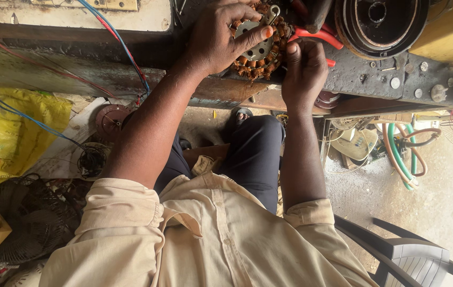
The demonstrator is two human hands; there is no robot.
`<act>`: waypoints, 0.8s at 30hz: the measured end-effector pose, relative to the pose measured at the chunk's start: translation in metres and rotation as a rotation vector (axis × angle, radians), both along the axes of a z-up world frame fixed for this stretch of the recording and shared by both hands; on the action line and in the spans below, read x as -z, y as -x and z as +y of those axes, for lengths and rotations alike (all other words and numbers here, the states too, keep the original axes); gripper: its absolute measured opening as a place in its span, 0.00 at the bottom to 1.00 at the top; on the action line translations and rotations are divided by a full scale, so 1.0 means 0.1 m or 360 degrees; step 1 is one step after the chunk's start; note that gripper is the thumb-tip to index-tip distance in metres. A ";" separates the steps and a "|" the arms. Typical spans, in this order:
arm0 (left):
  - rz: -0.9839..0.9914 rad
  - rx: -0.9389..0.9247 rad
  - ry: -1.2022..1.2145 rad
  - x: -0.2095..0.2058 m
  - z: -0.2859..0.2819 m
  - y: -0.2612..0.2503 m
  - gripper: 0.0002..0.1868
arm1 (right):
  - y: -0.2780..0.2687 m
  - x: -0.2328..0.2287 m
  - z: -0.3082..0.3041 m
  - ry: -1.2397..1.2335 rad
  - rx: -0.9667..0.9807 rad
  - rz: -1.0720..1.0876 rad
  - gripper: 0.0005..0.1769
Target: The person uses pliers to cut and adjust copper windings on a circular motor stator. They repeatedly reposition the stator and trim protruding wire ends while seated at a cluttered workbench.
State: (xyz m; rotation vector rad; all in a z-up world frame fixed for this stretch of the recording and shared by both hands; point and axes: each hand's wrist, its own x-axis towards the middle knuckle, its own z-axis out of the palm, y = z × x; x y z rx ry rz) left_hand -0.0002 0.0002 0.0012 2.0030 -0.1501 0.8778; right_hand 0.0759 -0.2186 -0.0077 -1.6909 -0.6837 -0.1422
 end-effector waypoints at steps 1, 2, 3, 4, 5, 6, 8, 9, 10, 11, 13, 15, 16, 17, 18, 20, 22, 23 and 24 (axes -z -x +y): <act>0.0046 0.0013 0.0024 0.00 0.00 0.01 0.23 | -0.01 0.01 -0.01 -0.0054 -0.0035 0.0066 0.12; 0.0092 0.0026 0.0047 0.00 0.00 0.01 0.23 | -0.01 0.03 -0.02 -0.0025 -0.0017 0.0037 0.12; 0.0132 0.0040 0.0070 -0.01 0.00 0.00 0.23 | -0.03 0.03 -0.02 0.0003 0.0001 0.0003 0.12; 0.0083 0.0055 0.0069 -0.01 0.00 0.00 0.23 | -0.05 0.03 -0.02 0.0031 0.0019 -0.0031 0.13; 0.0036 0.0070 0.0070 -0.01 0.00 0.00 0.23 | -0.06 0.03 -0.02 -0.0051 -0.0020 0.0041 0.13; -0.0011 0.0085 0.0071 -0.01 0.00 0.00 0.23 | -0.07 0.03 -0.02 -0.0133 -0.0059 0.0114 0.12; 0.0061 0.0048 0.0073 -0.02 0.00 0.00 0.23 | -0.08 0.03 -0.01 -0.0296 -0.0086 0.0214 0.12; 0.0099 0.0032 0.0077 -0.01 0.00 0.00 0.22 | -0.07 0.03 -0.01 -0.0374 -0.0069 0.0246 0.12; 0.0118 0.0018 0.0089 0.00 -0.01 0.00 0.23 | -0.06 0.02 -0.02 -0.0452 -0.0052 0.0277 0.12; 0.0133 0.0002 0.0096 0.00 -0.01 0.00 0.24 | -0.06 0.01 -0.03 -0.0459 -0.0079 0.0276 0.12; 0.0125 -0.0003 0.0091 -0.01 0.00 -0.01 0.24 | -0.06 -0.02 -0.04 -0.0477 -0.0134 0.0272 0.12; 0.0084 0.0024 0.0073 0.00 0.01 -0.01 0.24 | -0.05 -0.03 -0.04 -0.0475 -0.0144 0.0272 0.12; 0.0045 0.0027 0.0066 0.00 0.00 0.00 0.23 | -0.05 -0.03 -0.05 -0.0473 -0.0145 0.0274 0.12; 0.0000 0.0030 0.0053 0.00 0.00 -0.01 0.23 | -0.05 -0.03 -0.05 -0.0489 -0.0168 0.0262 0.12; -0.0045 0.0034 0.0041 -0.01 0.01 -0.01 0.23 | -0.06 -0.03 -0.05 -0.0504 -0.0191 0.0251 0.12; -0.0003 0.0065 0.0082 -0.01 0.00 0.00 0.23 | -0.05 -0.02 -0.05 -0.0511 -0.0203 0.0247 0.11; 0.0024 0.0084 0.0118 -0.02 0.01 0.00 0.23 | -0.05 -0.02 -0.04 -0.0505 -0.0188 0.0251 0.11; 0.0037 0.0087 0.0138 -0.03 0.00 0.00 0.23 | -0.05 -0.02 -0.04 -0.0484 -0.0176 0.0253 0.11; 0.0049 0.0090 0.0158 -0.03 0.00 0.01 0.23 | -0.05 -0.02 -0.04 -0.0464 -0.0163 0.0255 0.11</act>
